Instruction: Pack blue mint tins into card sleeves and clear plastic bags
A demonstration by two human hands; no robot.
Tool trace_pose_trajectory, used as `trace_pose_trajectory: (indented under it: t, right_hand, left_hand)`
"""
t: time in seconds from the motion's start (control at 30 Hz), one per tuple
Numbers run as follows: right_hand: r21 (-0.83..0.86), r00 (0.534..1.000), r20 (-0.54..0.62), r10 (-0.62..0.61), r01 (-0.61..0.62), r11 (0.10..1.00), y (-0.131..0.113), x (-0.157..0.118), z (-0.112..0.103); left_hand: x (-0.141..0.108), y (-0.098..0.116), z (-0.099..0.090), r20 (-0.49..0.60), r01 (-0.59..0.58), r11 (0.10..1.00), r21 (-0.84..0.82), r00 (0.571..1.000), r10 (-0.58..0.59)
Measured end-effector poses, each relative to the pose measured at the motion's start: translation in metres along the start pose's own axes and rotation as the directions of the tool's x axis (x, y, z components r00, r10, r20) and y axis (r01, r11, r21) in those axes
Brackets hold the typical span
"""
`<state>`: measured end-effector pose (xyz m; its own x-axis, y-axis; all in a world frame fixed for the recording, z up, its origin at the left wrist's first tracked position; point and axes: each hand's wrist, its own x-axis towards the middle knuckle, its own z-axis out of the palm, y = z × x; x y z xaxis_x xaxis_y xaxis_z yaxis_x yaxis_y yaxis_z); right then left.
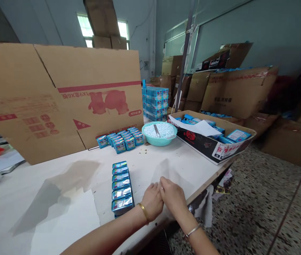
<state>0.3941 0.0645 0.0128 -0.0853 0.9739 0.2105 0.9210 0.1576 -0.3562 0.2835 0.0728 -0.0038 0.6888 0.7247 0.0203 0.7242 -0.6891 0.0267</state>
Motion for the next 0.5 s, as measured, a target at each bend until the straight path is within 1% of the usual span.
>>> trace_pose_trajectory:
  t: [0.07,0.1,0.17,0.23,0.33,0.4,0.43,0.47,0.5]
  right_hand:
    - [0.021,0.999,-0.03,0.031,-0.031,0.999,0.009,0.002,-0.006]
    - [0.046,0.998,-0.036,0.042,-0.04,0.998,0.014,0.003,-0.008]
    - [0.125,0.998,-0.043,0.055,-0.05,0.991,0.024,0.004,-0.007]
    - [0.231,0.996,-0.056,0.072,-0.057,0.971,0.033,0.006,-0.001]
    - [0.399,0.993,-0.077,0.092,-0.054,0.915,0.045,0.009,0.01]
    - [0.452,0.994,-0.072,0.087,-0.045,0.891,0.051,0.011,0.014]
    - [0.441,0.994,-0.071,0.086,-0.046,0.896,0.054,0.011,0.015]
    - [0.402,0.993,-0.071,0.091,-0.055,0.914,0.056,0.012,0.014]
    - [0.339,0.991,-0.075,0.108,-0.076,0.938,0.057,0.013,0.011]
  left_hand:
    - [0.003,0.006,-0.006,0.004,0.094,0.995,0.028,0.996,-0.094]
    - [0.004,0.009,-0.009,-0.01,0.099,0.994,0.044,0.995,-0.098]
    - [0.002,0.01,-0.015,-0.083,0.025,0.996,0.083,0.996,-0.018]
    - [0.0,0.006,-0.019,-0.148,-0.096,0.986,0.138,0.982,0.117]
    - [-0.003,-0.008,-0.021,-0.199,-0.22,0.949,0.228,0.943,0.266]
    - [-0.005,-0.018,-0.021,-0.213,-0.322,0.911,0.258,0.901,0.379]
    - [-0.006,-0.023,-0.019,-0.215,-0.355,0.903,0.242,0.888,0.407]
    - [-0.007,-0.026,-0.018,-0.217,-0.355,0.911,0.211,0.892,0.398]
    - [-0.008,-0.028,-0.015,-0.207,-0.316,0.933,0.17,0.915,0.347]
